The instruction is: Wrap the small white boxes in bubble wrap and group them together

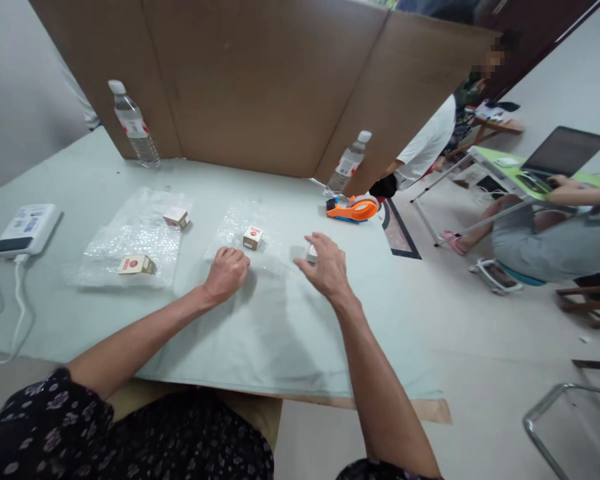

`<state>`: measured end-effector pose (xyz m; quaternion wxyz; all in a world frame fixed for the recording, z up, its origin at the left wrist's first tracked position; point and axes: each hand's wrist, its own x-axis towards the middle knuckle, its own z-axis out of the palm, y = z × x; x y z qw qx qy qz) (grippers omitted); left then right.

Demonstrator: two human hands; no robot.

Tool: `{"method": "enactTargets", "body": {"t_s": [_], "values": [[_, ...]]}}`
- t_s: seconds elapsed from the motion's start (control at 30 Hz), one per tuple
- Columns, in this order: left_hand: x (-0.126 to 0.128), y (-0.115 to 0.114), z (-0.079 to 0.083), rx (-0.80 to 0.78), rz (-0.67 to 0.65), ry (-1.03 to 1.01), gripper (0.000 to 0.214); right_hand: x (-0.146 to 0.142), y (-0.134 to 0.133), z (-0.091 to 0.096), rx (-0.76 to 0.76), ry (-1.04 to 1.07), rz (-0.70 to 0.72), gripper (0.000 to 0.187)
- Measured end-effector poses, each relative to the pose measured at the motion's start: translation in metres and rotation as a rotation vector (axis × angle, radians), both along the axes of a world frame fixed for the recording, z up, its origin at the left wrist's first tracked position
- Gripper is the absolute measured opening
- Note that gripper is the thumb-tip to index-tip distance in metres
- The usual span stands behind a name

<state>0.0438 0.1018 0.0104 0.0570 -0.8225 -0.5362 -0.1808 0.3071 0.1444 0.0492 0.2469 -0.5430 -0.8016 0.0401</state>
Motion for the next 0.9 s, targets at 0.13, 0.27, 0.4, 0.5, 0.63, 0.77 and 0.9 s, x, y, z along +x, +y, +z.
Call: {"method": "enactTargets", "body": {"t_s": [0.13, 0.27, 0.4, 0.5, 0.63, 0.77, 0.9], "values": [[-0.009, -0.057, 0.0, 0.036, -0.055, -0.015, 0.013, -0.058, -0.036, -0.005, -0.063, 0.024, 0.185, 0.05], [-0.026, -0.12, -0.003, -0.003, -0.113, -0.087, 0.012, -0.1, -0.081, -0.021, -0.124, 0.018, 0.21, 0.06], [-0.036, -0.163, -0.002, -0.081, -0.152, -0.148, 0.012, -0.119, -0.118, -0.033, -0.183, 0.073, 0.19, 0.052], [-0.039, -0.175, 0.0, -0.119, -0.196, -0.172, 0.013, -0.122, -0.129, -0.034, -0.211, 0.153, 0.19, 0.046], [-0.042, -0.182, 0.0, -0.135, -0.249, -0.161, 0.015, -0.122, -0.13, -0.031, -0.236, 0.216, 0.223, 0.048], [-0.047, -0.188, 0.0, -0.159, -0.238, -0.154, 0.014, -0.124, -0.132, -0.032, -0.282, 0.24, 0.249, 0.047], [-0.051, -0.186, 0.01, -0.135, -0.216, -0.211, 0.013, -0.127, -0.136, -0.033, -0.289, 0.266, 0.258, 0.045]]}}
